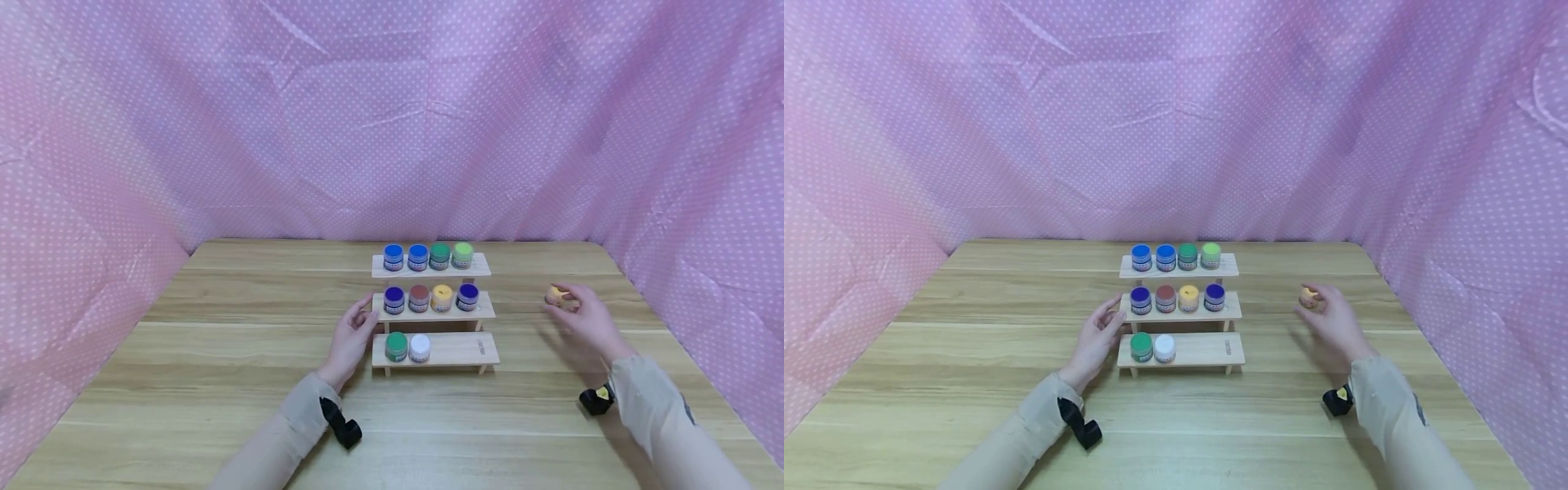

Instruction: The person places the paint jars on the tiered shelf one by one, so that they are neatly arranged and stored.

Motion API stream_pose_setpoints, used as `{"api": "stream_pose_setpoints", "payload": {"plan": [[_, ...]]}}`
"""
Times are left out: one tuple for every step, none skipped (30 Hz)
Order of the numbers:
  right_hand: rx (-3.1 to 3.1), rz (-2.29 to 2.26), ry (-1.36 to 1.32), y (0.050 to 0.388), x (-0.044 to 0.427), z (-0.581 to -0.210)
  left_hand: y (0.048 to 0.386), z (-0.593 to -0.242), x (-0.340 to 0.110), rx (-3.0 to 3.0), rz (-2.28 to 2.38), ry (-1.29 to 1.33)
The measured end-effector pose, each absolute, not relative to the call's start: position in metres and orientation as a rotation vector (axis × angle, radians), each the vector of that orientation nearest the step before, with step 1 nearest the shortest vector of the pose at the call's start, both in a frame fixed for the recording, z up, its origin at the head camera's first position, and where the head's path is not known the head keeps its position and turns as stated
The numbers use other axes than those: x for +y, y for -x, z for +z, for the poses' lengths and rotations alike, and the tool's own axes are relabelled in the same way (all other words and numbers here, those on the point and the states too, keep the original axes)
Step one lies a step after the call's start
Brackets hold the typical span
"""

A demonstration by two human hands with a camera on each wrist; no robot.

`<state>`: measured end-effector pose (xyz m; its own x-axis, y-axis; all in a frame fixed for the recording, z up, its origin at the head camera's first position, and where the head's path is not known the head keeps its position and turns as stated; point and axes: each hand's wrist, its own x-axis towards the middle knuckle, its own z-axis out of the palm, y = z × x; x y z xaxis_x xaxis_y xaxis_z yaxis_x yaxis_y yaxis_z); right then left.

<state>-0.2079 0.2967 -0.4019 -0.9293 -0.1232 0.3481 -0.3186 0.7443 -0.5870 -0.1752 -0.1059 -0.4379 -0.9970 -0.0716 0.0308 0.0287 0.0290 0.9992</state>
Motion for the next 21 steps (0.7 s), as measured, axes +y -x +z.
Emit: {"api": "stream_pose_setpoints", "payload": {"plan": [[-2.668, 0.967, -0.345, 0.209, 0.298, -0.402, 0.175, -0.438, -0.106, -2.204, -2.137, -0.044], [-2.682, 0.964, -0.346, 0.21, 0.299, -0.401, 0.175, -0.438, -0.106, -2.206, -2.134, -0.043], [-2.693, 0.963, -0.348, 0.211, 0.299, -0.401, 0.175, -0.438, -0.106, -2.206, -2.134, -0.041], [-2.708, 0.958, -0.347, 0.212, 0.3, -0.401, 0.175, -0.438, -0.106, -2.203, -2.134, -0.04], [-2.722, 0.955, -0.343, 0.213, 0.301, -0.4, 0.176, -0.439, -0.106, -2.197, -2.137, -0.037], [-2.736, 0.949, -0.339, 0.215, 0.301, -0.4, 0.176, -0.439, -0.106, -2.192, -2.136, -0.032], [-2.753, 0.932, -0.331, 0.216, 0.302, -0.4, 0.176, -0.439, -0.106, -2.184, -2.137, -0.029], [-2.772, 0.92, -0.323, 0.217, 0.303, -0.4, 0.176, -0.44, -0.106, -2.178, -2.137, -0.025], [-2.789, 0.908, -0.314, 0.218, 0.303, -0.4, 0.176, -0.44, -0.105, -2.17, -2.141, -0.026], [-2.802, 0.896, -0.305, 0.22, 0.303, -0.399, 0.176, -0.44, -0.105, -2.164, -2.141, -0.027], [-2.812, 0.893, -0.299, 0.222, 0.304, -0.399, 0.176, -0.44, -0.105, -2.16, -2.141, -0.028], [-2.82, 0.884, -0.296, 0.223, 0.304, -0.399, 0.176, -0.439, -0.105, -2.162, -2.136, -0.027], [-2.825, 0.872, -0.294, 0.225, 0.305, -0.399, 0.176, -0.439, -0.105, -2.161, -2.137, -0.031], [-2.829, 0.866, -0.293, 0.226, 0.305, -0.399, 0.176, -0.439, -0.105, -2.162, -2.137, -0.034], [-2.832, 0.864, -0.29, 0.228, 0.306, -0.399, 0.176, -0.438, -0.105, -2.159, -2.14, -0.04], [-2.833, 0.857, -0.288, 0.23, 0.307, -0.399, 0.176, -0.439, -0.105, -2.159, -2.139, -0.039], [-2.838, 0.854, -0.283, 0.231, 0.307, -0.399, 0.176, -0.438, -0.105, -2.161, -2.137, -0.039], [-2.839, 0.846, -0.279, 0.233, 0.308, -0.4, 0.176, -0.439, -0.105, -2.167, -2.13, -0.037], [-2.84, 0.838, -0.275, 0.234, 0.309, -0.4, 0.176, -0.439, -0.105, -2.166, -2.13, -0.038], [-2.844, 0.837, -0.27, 0.235, 0.31, -0.4, 0.176, -0.439, -0.105, -2.166, -2.128, -0.036], [-2.846, 0.83, -0.265, 0.237, 0.31, -0.401, 0.176, -0.439, -0.105, -2.165, -2.127, -0.035]]}}
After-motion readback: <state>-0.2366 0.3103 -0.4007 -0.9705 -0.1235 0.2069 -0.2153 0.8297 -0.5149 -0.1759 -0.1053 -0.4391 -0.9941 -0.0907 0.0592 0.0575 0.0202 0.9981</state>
